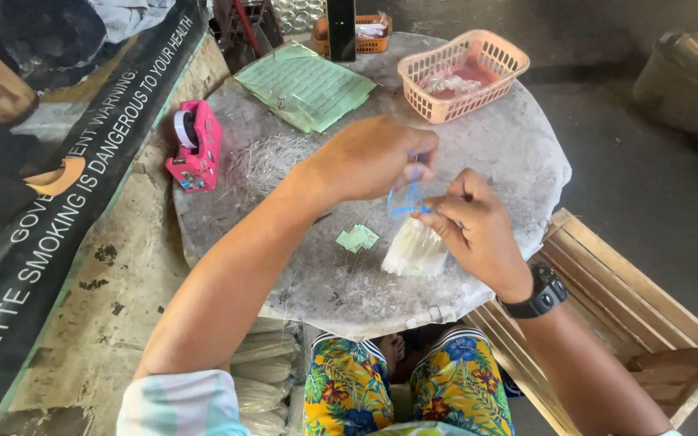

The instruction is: Bundling white candles into plastic bags and tying them with blue string

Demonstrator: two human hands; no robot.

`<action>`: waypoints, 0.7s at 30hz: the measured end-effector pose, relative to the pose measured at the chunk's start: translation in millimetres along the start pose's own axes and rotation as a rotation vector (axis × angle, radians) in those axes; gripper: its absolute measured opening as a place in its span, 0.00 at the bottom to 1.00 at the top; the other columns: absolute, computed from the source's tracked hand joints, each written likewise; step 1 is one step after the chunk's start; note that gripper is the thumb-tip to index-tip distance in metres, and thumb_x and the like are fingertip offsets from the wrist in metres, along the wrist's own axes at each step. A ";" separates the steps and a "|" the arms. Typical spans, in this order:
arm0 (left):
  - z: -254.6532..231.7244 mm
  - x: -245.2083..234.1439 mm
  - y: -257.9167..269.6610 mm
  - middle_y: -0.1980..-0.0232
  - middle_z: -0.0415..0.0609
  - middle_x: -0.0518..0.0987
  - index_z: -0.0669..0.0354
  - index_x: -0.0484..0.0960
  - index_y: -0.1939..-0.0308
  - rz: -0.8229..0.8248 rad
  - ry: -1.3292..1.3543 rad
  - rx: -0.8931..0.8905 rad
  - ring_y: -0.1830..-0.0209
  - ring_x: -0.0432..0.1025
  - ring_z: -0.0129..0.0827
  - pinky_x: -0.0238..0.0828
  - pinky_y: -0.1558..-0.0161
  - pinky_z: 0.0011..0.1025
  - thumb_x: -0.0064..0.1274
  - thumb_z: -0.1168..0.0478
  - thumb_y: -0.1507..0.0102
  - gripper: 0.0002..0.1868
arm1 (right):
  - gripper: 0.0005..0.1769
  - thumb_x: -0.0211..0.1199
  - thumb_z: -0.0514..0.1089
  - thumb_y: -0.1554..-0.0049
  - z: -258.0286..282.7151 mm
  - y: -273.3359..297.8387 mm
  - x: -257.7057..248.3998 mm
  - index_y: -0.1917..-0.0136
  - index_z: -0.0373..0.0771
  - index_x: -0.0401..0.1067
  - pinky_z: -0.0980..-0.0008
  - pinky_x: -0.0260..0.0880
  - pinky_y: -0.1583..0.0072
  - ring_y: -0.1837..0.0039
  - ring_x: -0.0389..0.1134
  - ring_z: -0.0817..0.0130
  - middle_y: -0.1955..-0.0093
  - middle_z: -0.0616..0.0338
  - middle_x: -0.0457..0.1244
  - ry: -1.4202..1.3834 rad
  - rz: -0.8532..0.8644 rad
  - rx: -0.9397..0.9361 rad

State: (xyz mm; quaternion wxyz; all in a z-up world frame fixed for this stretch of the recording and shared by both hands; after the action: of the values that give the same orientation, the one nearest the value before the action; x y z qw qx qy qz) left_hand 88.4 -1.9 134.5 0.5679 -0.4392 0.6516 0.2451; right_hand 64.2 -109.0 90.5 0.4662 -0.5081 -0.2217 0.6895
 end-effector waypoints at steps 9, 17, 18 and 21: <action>52.9 31.3 8.5 0.74 0.56 0.74 0.57 0.72 0.73 -0.142 0.162 -0.164 0.69 0.71 0.51 0.67 0.67 0.44 0.44 0.55 0.46 0.09 | 0.14 0.55 0.45 0.47 -10.7 -19.1 0.3 0.71 0.37 0.66 0.76 0.48 0.69 0.75 0.50 0.76 0.76 0.63 0.49 -0.245 0.130 0.171; 74.0 69.0 27.7 0.74 0.51 0.74 0.51 0.71 0.71 -0.360 0.395 -0.213 0.70 0.70 0.49 0.66 0.68 0.43 0.45 0.57 0.46 0.04 | 0.08 0.48 0.43 0.43 -34.8 -17.9 2.5 0.57 0.39 0.67 0.76 0.53 0.67 0.70 0.51 0.78 0.78 0.63 0.51 -0.163 0.165 0.291; 86.0 79.9 28.3 0.78 0.48 0.70 0.51 0.72 0.71 -0.437 0.565 -0.220 0.76 0.67 0.39 0.64 0.73 0.36 0.45 0.58 0.46 0.04 | 0.09 0.46 0.44 0.42 -36.7 -17.9 4.8 0.56 0.41 0.66 0.75 0.55 0.66 0.71 0.52 0.76 0.79 0.63 0.51 -0.132 0.189 0.306; 75.3 83.4 49.0 0.82 0.42 0.64 0.55 0.74 0.71 -0.600 1.026 -0.271 0.82 0.60 0.25 0.59 0.80 0.23 0.46 0.60 0.45 0.04 | 0.09 0.44 0.46 0.42 -33.7 -25.1 10.3 0.55 0.42 0.63 0.71 0.57 0.65 0.72 0.55 0.70 0.79 0.60 0.52 -0.046 0.254 0.308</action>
State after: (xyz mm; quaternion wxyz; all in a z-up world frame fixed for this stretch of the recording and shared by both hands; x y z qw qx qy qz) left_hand 88.9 59.4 28.4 0.1650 -0.7339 0.6530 -0.0878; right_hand 104.8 -94.0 92.0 0.4427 -0.4387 -0.0582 0.7799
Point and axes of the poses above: each hand's wrist, its own y-axis away from the middle knuckle, its own x-axis out of the palm, z = x × y, the point moved 7 cm from there along -y, towards the middle knuckle
